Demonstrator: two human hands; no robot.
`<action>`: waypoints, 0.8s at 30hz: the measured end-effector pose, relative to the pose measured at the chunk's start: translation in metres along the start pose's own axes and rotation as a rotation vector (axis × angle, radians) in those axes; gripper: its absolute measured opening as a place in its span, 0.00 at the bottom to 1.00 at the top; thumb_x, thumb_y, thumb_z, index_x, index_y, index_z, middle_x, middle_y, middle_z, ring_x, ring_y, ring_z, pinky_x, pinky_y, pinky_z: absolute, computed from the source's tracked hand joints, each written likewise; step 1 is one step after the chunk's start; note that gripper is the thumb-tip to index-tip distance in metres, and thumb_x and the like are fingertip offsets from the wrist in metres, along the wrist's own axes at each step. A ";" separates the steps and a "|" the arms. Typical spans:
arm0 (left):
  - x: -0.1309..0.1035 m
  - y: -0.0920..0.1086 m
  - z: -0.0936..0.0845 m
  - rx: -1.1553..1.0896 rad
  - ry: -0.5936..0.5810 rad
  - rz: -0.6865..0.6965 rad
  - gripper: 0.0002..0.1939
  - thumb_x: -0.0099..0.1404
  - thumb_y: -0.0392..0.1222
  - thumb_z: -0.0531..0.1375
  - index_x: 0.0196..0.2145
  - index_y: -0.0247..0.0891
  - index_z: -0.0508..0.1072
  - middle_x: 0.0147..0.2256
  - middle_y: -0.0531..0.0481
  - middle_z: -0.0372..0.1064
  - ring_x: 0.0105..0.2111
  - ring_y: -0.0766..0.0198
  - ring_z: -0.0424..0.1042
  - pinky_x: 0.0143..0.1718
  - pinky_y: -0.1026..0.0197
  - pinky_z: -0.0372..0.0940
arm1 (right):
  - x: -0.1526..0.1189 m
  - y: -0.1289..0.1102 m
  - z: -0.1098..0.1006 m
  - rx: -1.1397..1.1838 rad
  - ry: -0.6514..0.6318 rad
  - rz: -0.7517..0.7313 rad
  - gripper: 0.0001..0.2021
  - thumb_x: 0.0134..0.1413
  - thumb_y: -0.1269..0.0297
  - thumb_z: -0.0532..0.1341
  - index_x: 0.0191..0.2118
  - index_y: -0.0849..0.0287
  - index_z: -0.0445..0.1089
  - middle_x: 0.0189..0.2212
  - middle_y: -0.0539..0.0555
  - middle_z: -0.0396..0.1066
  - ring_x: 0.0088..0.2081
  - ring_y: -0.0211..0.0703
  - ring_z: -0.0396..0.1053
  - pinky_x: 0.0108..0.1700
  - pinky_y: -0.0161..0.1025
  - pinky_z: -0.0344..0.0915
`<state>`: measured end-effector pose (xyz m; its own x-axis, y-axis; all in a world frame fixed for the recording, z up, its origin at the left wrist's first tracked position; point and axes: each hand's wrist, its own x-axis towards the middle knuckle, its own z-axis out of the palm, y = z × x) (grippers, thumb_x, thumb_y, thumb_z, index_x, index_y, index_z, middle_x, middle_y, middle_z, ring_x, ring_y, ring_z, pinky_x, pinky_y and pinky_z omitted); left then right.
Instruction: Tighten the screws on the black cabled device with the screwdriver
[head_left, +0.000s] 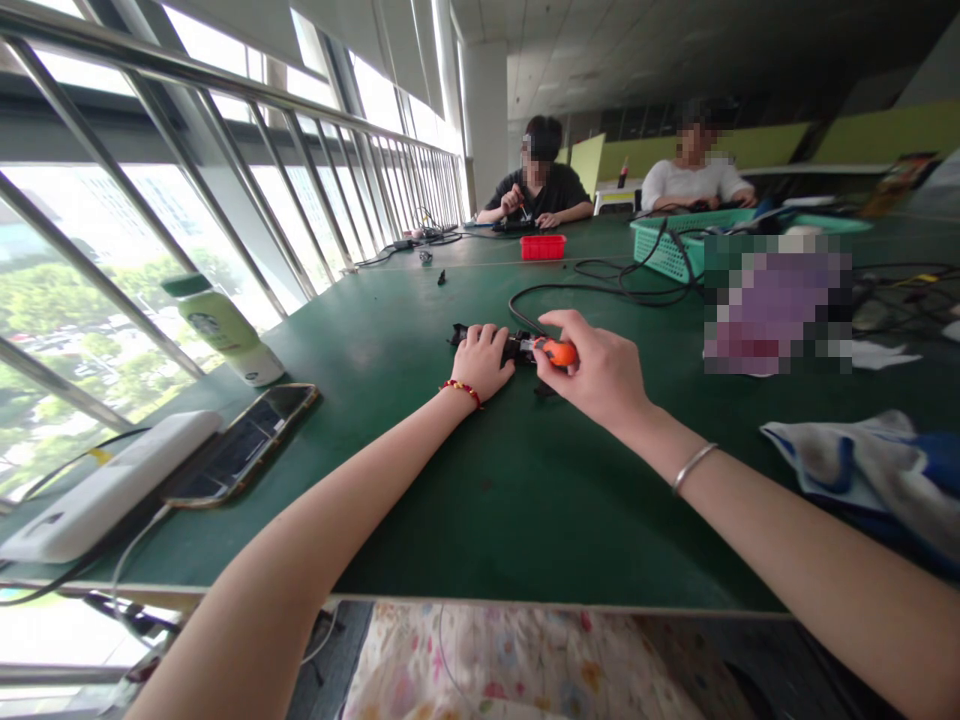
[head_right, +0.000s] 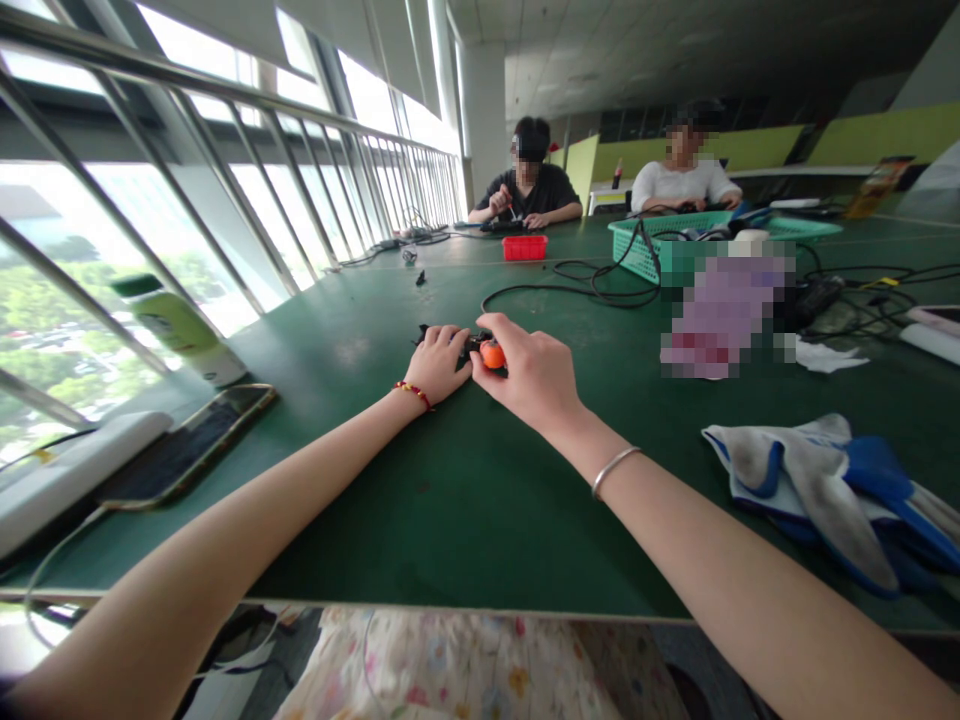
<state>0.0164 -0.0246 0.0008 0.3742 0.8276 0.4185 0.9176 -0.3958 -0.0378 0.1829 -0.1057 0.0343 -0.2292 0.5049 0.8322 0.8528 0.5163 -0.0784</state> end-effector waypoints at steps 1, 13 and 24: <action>0.000 0.000 0.000 0.001 0.002 0.001 0.24 0.63 0.45 0.53 0.57 0.36 0.62 0.55 0.42 0.60 0.56 0.50 0.55 0.54 0.51 0.60 | 0.000 0.001 0.000 -0.019 0.004 0.022 0.14 0.56 0.57 0.55 0.44 0.58 0.68 0.26 0.51 0.73 0.24 0.42 0.68 0.26 0.36 0.58; 0.001 -0.001 0.001 -0.003 0.002 0.004 0.25 0.63 0.44 0.53 0.57 0.37 0.62 0.55 0.42 0.60 0.56 0.50 0.55 0.54 0.50 0.60 | 0.000 0.003 0.000 0.031 0.057 0.086 0.17 0.54 0.62 0.54 0.50 0.59 0.63 0.32 0.52 0.74 0.26 0.41 0.69 0.29 0.36 0.61; 0.000 0.000 0.000 -0.006 0.000 0.002 0.25 0.63 0.44 0.53 0.57 0.37 0.62 0.55 0.41 0.60 0.56 0.50 0.54 0.54 0.50 0.60 | 0.000 0.002 -0.001 0.084 0.054 0.091 0.18 0.53 0.65 0.54 0.51 0.58 0.62 0.36 0.54 0.74 0.28 0.42 0.70 0.31 0.37 0.63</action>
<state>0.0165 -0.0245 0.0009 0.3756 0.8267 0.4188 0.9161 -0.3995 -0.0329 0.1855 -0.1051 0.0350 -0.1257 0.5156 0.8476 0.8262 0.5273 -0.1983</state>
